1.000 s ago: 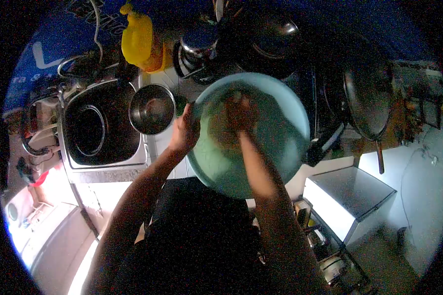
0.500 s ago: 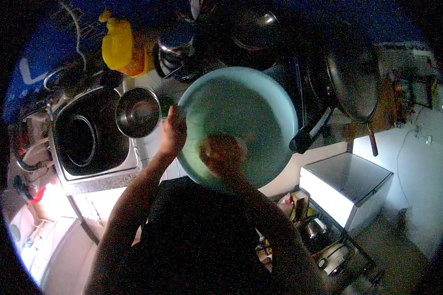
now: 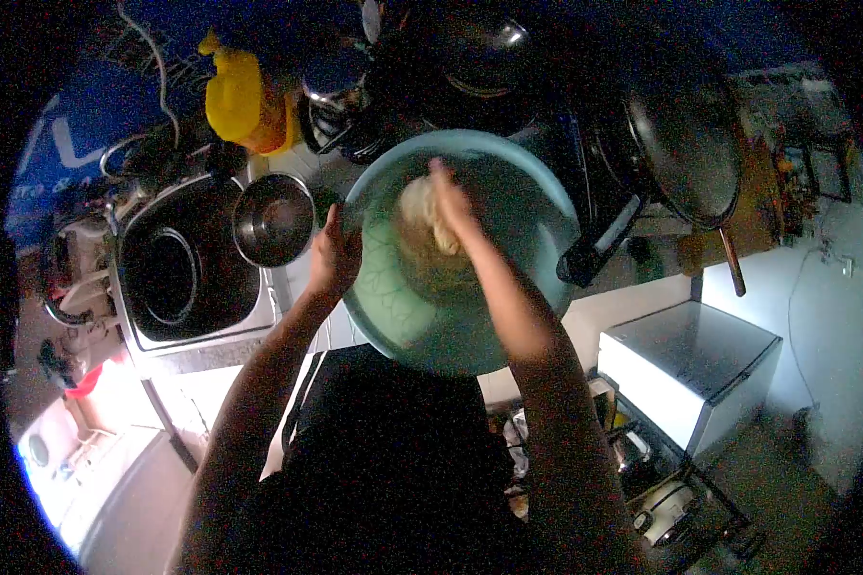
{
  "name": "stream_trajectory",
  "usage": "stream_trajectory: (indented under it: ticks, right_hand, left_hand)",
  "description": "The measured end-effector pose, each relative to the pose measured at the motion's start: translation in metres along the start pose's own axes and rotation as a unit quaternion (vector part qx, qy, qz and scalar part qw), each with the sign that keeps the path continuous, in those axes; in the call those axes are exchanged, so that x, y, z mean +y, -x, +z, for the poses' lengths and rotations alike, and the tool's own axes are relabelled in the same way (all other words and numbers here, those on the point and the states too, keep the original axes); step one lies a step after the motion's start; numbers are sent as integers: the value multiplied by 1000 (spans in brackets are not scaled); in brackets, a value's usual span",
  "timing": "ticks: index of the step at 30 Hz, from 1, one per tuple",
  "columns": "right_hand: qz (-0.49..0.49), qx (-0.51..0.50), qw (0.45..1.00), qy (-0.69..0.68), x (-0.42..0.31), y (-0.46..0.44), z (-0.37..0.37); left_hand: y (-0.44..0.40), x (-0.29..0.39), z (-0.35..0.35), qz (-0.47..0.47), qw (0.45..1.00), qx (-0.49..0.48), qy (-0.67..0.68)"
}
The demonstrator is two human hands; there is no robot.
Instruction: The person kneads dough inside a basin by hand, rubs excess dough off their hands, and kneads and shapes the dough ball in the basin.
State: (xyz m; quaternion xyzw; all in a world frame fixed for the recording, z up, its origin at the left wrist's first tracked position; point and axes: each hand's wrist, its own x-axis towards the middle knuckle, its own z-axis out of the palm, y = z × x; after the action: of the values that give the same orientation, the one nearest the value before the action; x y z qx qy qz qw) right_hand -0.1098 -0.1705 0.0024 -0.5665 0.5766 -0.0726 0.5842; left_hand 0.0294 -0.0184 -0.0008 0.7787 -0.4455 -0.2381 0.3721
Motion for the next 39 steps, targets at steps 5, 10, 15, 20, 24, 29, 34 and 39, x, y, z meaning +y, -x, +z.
stream_trajectory:
  ticks: [5,10,15,20,24,29,34,39]
  right_hand:
    - [-274,106,956,-15,43,18,-65]
    - [-97,189,977,-24,160,30,-48]
    - [-231,191,941,-159,156,77,27]
    - [-99,191,956,-199,117,83,0]
    - [-280,215,933,63,149,71,-8]
    - [-191,198,957,-92,187,65,25]
    - [-150,121,958,-210,176,59,23]
    - [-153,15,875,459,151,59,64]
  left_hand:
    - [-4,2,3,-12,999,22,-22]
    - [-5,5,3,-23,1000,12,-4]
    - [-3,11,0,-8,999,45,23]
    - [-3,11,-1,-19,998,29,44]
    - [1,18,-6,-83,996,-3,39]
    - [-7,7,-1,-15,999,23,33]
    - [-2,16,-3,-62,997,14,34]
    - [-1,21,-6,-68,997,12,47]
